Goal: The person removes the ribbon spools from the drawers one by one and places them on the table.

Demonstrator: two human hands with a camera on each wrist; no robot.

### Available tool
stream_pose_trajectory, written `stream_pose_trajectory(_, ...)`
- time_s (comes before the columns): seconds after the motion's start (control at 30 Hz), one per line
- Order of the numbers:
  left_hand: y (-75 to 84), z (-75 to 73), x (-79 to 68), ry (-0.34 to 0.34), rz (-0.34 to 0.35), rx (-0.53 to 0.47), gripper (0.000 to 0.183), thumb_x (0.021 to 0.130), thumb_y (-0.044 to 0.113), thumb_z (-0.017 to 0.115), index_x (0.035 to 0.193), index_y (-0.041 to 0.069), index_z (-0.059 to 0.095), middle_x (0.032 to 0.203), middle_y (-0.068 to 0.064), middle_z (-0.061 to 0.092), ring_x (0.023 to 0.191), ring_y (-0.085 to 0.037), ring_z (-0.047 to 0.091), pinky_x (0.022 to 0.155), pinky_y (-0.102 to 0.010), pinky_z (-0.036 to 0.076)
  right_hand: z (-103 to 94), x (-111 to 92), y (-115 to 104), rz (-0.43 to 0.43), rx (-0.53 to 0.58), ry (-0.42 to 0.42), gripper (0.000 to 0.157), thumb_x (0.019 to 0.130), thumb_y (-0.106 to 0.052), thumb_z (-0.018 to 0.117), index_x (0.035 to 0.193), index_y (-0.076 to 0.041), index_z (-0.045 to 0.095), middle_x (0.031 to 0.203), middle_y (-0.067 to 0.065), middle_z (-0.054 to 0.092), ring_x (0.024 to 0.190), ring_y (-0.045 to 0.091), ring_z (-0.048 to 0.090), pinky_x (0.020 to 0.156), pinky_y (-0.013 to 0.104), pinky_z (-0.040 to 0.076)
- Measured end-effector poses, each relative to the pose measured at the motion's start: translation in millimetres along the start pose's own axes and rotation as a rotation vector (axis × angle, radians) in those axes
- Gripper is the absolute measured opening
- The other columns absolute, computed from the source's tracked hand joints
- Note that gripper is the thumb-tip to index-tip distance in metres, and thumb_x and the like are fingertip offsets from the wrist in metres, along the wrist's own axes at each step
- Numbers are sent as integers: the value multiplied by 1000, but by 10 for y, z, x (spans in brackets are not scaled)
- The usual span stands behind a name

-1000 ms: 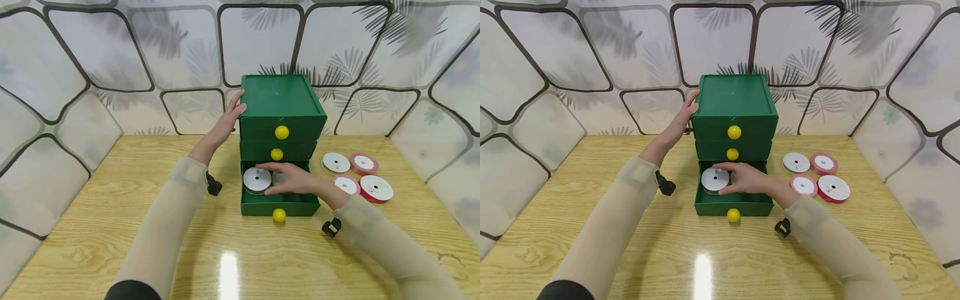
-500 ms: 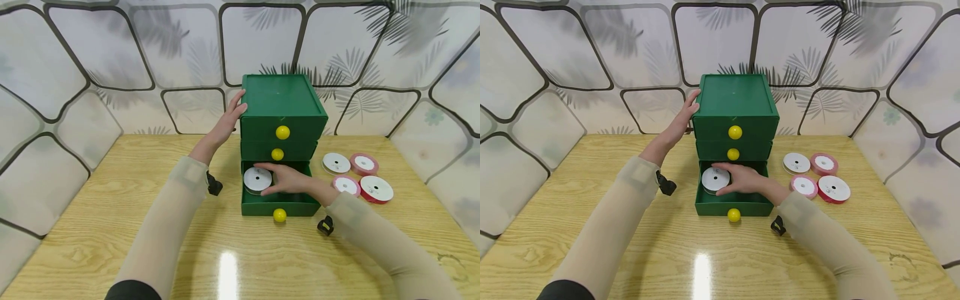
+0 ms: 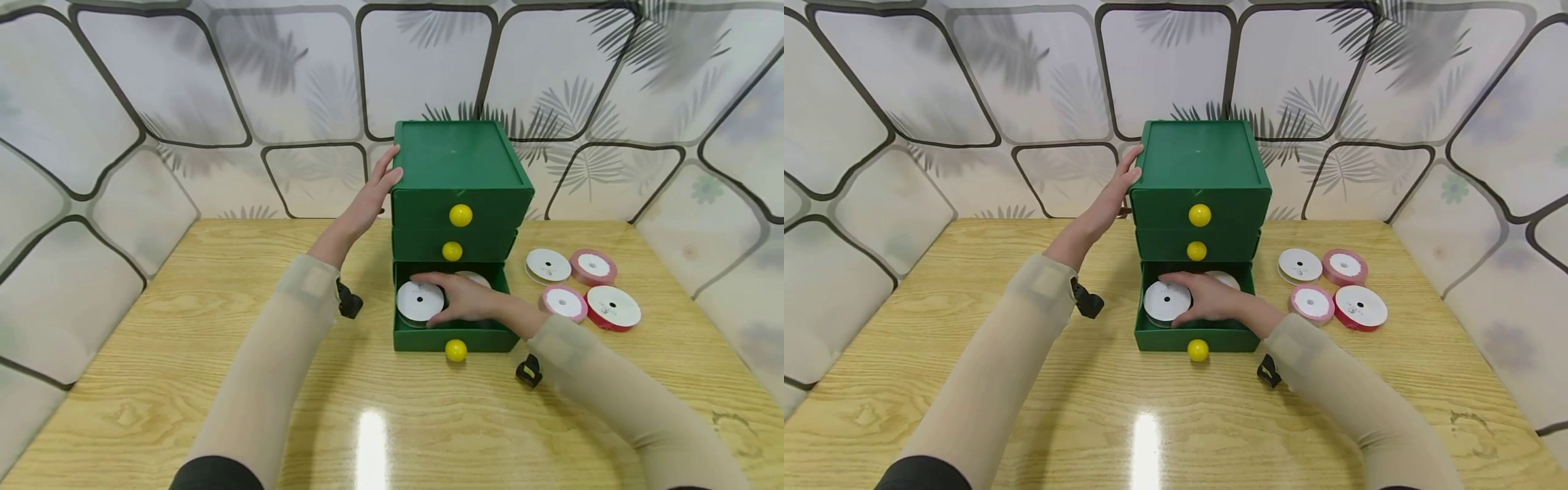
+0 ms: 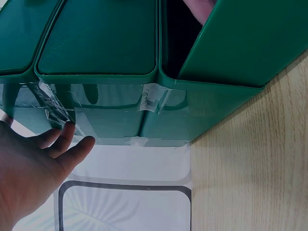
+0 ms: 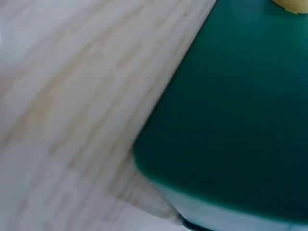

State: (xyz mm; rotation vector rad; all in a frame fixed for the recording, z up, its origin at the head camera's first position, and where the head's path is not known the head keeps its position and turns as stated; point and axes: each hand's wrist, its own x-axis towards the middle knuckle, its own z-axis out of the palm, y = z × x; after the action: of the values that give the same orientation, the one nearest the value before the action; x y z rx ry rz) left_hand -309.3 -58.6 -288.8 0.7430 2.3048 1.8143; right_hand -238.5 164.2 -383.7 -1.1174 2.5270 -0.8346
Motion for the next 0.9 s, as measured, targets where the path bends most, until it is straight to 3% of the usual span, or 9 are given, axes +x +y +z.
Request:
stream_pose_trajectory(0.7, -2, 3, 10, -3, 6, -12, 59, 104, 43, 30, 157, 35, 6, 158, -5, 19, 140, -24, 26, 102, -61, 25, -42, -41, -25, 46, -15, 77, 78, 77, -34, 83, 142, -6, 49, 140, 14, 49, 122, 30, 50, 95, 47, 42)
stream_pose_trajectory(0.9, 2, -2, 7, 5, 4, -2, 59, 104, 43, 30, 157, 34, 7, 158, -5, 18, 141, -25, 25, 103, -62, 25, -99, -79, -94, 34, 12, 82, 78, 77, -30, 84, 142, -5, 49, 141, 14, 49, 124, 30, 48, 98, 48, 39)
